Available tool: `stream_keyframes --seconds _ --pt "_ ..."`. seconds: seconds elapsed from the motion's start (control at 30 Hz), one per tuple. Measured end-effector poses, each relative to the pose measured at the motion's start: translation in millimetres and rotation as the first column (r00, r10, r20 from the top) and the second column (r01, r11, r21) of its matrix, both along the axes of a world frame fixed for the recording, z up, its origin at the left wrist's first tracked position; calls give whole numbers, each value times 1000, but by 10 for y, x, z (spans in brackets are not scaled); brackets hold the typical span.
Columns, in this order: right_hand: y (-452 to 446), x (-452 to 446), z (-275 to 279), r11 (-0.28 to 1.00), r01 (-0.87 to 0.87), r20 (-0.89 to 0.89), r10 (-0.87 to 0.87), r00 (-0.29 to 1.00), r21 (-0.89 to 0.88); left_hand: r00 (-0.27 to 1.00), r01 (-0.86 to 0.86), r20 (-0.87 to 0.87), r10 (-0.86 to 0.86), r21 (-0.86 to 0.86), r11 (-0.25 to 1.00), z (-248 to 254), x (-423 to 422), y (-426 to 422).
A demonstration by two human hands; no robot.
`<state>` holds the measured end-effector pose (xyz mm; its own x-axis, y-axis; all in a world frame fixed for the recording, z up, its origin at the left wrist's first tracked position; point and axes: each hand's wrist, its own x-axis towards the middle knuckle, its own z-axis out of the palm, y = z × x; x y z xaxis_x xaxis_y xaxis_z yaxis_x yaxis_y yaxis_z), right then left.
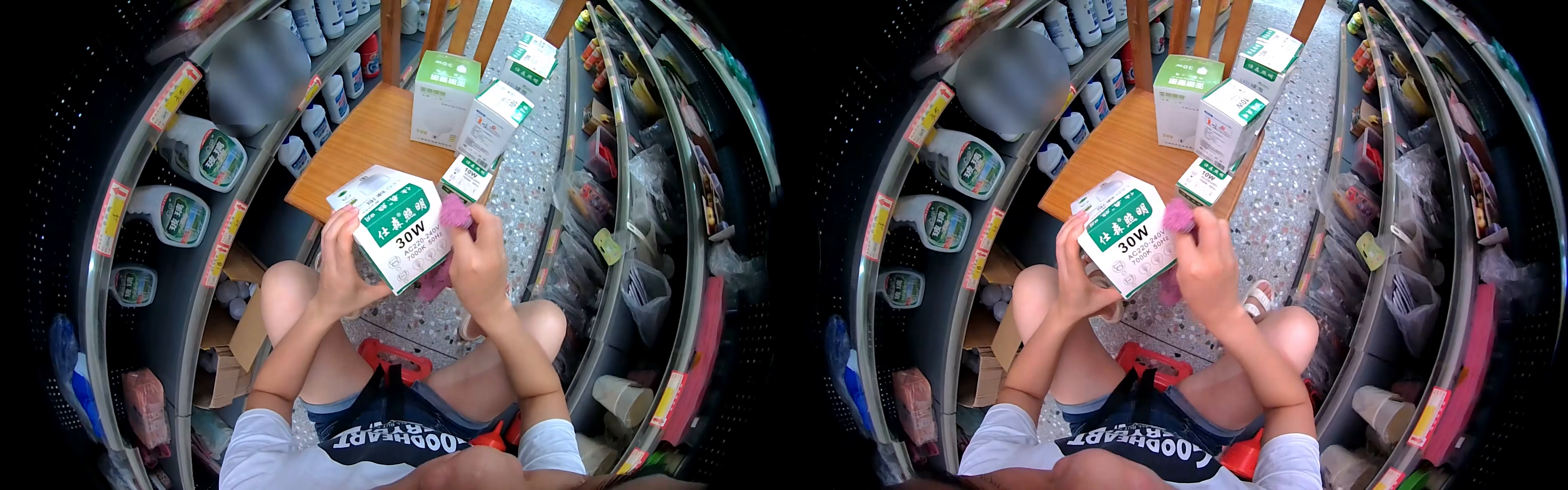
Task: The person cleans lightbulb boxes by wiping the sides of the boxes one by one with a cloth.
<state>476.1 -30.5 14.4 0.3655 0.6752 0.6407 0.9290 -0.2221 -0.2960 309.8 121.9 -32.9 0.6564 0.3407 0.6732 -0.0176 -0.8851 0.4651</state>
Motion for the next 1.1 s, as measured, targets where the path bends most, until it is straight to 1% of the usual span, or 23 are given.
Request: stream_keyframes --seconds 0.13,0.17,0.27,0.3,0.4,0.43,0.53,0.63,0.73,0.83,0.93,1.1 --pt "-63 176 -21 996 88 -85 -86 993 23 999 -18 -30 17 -33 999 32 -39 -11" --pt "-84 189 -10 993 86 -112 -77 991 82 1000 -4 -26 3 -28 1000 28 -42 -5" --pt "-173 115 168 970 63 -95 -42 995 237 1000 17 -15 -17 -8 1000 8 -36 8" --pt "-200 91 224 958 31 -19 -27 999 286 1000 18 -16 -18 3 1000 5 -32 6" --pt "-274 -83 270 929 -151 37 147 988 338 998 48 -27 -48 4 999 29 -31 -13" --pt "-285 -130 171 918 -244 -19 263 965 313 998 52 -32 -52 10 999 40 -32 -23" --pt "-207 -340 100 916 -292 -96 329 940 274 998 67 -5 -66 47 997 43 12 -55" --pt "-82 -401 59 940 -318 113 305 946 126 997 78 -7 -78 81 994 18 16 -78" --pt "-28 -449 83 968 -248 165 238 957 42 996 87 2 -87 78 993 6 23 -96" --pt "-18 -462 79 977 -213 207 208 956 4 994 107 11 -107 59 993 30 15 -71" --pt "-15 -465 63 981 -194 175 190 966 7 992 123 2 -124 53 991 43 3 -50" --pt "-11 -370 20 997 -75 181 72 981 5 991 131 -8 -131 32 991 46 -19 -34"
